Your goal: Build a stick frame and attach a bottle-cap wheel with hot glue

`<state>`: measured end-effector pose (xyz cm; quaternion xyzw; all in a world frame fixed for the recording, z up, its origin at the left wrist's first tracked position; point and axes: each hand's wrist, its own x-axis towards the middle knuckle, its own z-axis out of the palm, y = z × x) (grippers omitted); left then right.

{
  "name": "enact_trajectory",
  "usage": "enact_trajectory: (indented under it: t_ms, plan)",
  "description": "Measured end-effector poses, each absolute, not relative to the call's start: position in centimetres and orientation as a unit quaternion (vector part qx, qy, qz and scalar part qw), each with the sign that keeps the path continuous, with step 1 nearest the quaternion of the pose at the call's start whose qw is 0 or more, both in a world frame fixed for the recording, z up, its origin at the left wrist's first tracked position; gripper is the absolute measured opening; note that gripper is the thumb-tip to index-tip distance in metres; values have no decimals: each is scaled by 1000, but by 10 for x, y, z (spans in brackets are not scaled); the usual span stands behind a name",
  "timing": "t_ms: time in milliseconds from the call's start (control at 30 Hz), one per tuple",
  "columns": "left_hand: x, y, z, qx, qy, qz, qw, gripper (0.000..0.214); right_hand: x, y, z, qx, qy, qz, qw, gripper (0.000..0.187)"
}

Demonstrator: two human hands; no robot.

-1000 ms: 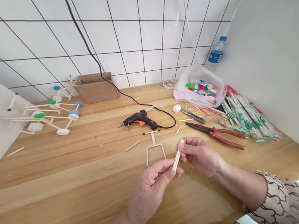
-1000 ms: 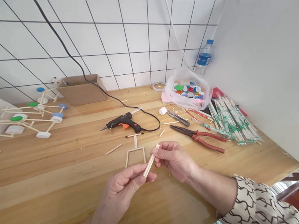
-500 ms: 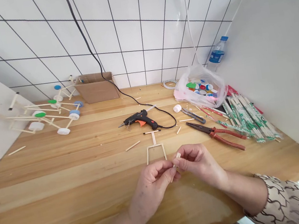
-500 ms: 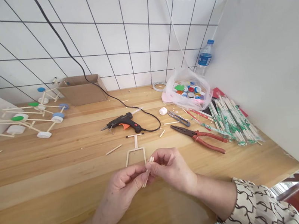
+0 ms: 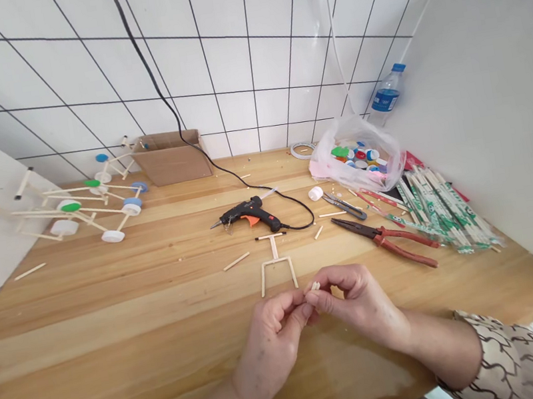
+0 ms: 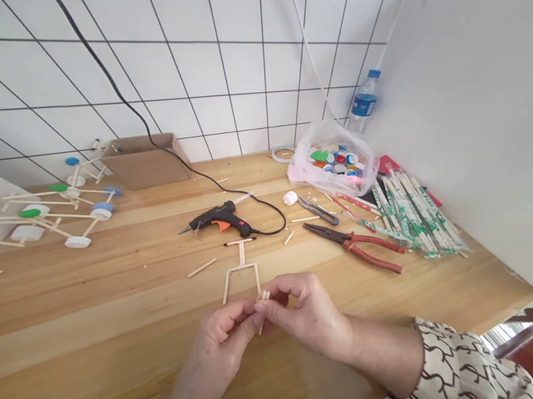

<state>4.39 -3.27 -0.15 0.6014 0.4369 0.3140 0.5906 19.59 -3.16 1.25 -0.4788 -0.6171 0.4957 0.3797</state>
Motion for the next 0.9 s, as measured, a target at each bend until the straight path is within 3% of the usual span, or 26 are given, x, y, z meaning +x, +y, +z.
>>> enact_trajectory:
  t_ms: [500,700,900]
  plan:
    - [40,-38,-13,680,442,344,473,16,202,-32,9,-404,-733,367,406,15]
    - [40,-37,-13,660,430,349,508,18,204,-32,9,-418,-725,380,395,15]
    - [43,-36,-2,601,434,329,585,22,201,-30,5,-467,-631,477,394,23]
